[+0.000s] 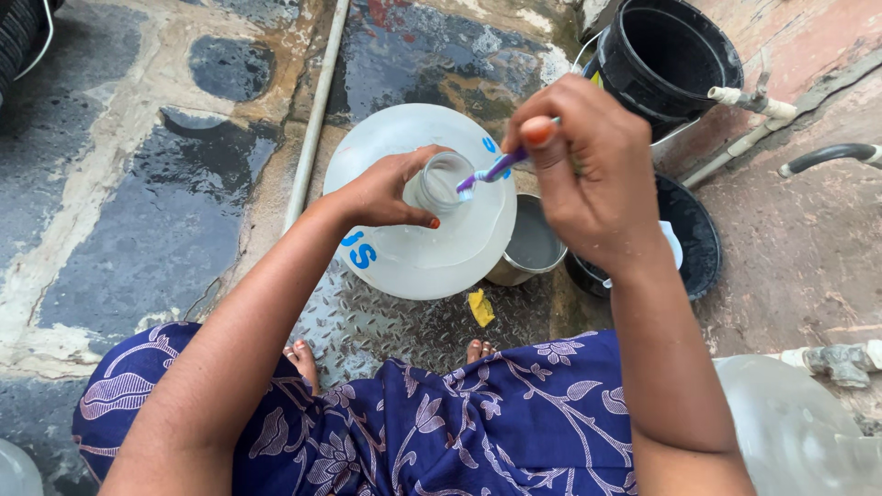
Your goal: The person cleans a large plastic water dispenser bottle. They use a toothbrush to scrub the inside of the bottle's neck and a yellow sponge to wipe the exterior surface.
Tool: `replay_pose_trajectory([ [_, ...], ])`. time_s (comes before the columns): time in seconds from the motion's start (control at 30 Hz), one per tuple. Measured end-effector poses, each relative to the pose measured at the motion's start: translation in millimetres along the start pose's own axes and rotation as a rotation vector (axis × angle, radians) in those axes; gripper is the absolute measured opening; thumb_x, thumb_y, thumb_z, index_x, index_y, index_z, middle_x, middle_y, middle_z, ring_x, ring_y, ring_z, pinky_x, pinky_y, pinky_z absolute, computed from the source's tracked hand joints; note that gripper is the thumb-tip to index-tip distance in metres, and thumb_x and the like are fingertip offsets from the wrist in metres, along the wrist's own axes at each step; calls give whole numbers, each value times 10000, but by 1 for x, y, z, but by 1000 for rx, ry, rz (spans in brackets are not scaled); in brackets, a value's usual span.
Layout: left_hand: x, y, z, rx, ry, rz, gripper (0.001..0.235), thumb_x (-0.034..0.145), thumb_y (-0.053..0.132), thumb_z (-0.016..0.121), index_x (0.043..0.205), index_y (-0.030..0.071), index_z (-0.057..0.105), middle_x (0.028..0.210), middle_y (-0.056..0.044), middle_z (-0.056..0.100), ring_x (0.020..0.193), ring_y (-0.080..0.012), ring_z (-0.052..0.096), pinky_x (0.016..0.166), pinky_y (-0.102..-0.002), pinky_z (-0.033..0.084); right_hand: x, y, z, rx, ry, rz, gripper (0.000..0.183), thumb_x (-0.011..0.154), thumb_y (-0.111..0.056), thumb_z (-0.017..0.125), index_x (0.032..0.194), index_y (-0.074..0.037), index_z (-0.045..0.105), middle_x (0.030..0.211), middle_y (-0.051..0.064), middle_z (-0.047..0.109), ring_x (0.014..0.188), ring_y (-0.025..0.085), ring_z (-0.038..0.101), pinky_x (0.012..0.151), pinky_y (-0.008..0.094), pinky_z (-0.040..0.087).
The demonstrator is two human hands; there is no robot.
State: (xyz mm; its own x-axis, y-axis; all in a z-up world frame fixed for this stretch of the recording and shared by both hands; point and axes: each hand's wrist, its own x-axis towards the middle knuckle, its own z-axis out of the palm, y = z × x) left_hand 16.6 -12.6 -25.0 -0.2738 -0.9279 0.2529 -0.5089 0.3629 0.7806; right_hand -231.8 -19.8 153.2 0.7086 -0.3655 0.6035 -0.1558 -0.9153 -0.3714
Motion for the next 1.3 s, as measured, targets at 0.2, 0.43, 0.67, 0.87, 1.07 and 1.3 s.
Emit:
replay_pose_trajectory([
  [0.2,-3,3,4,19,136,67,815,678,326,911,1390,150,555,1307,-134,711,1246,-331,667,1065,-433,503,7,36,52,18,-72,-16,395,1176,-299,490,948,-6,625,882,123,616,805,281,642,720,393,484],
  [0.43,-10,23,36,240,479,-27,835,721,523,878,1338,121,484,985,-174,729,911,-417,719,765,-492,552,0,60,75,123,-74,116,406,1108,-322,513,871,-15,635,810,124,608,720,278,630,659,384,464],
  [0.67,-7,13,19,183,400,59,752,713,423,870,1324,146,530,1021,-168,747,947,-397,730,800,-470,560,-1,60,80,145,-66,62,415,1127,-338,503,906,-15,642,850,118,622,763,262,635,690,372,473],
  [0.87,1,6,1,103,272,136,774,692,348,862,1353,134,520,1148,-177,734,1087,-413,686,901,-467,527,-1,59,81,173,-62,175,411,1099,-343,508,926,-16,686,836,97,627,719,227,613,657,349,458],
  [1.07,0,6,0,67,206,158,749,681,317,831,1305,77,494,1105,-210,689,1064,-454,654,877,-489,505,-5,65,88,207,-78,93,403,1129,-331,507,945,-19,684,882,99,650,805,222,657,722,337,499],
  [1.3,-9,25,16,149,347,80,727,760,533,824,1223,67,515,1048,-212,679,1021,-444,667,865,-496,517,-6,63,92,144,-80,109,425,1122,-357,501,945,-19,688,875,109,647,792,232,645,706,347,481],
])
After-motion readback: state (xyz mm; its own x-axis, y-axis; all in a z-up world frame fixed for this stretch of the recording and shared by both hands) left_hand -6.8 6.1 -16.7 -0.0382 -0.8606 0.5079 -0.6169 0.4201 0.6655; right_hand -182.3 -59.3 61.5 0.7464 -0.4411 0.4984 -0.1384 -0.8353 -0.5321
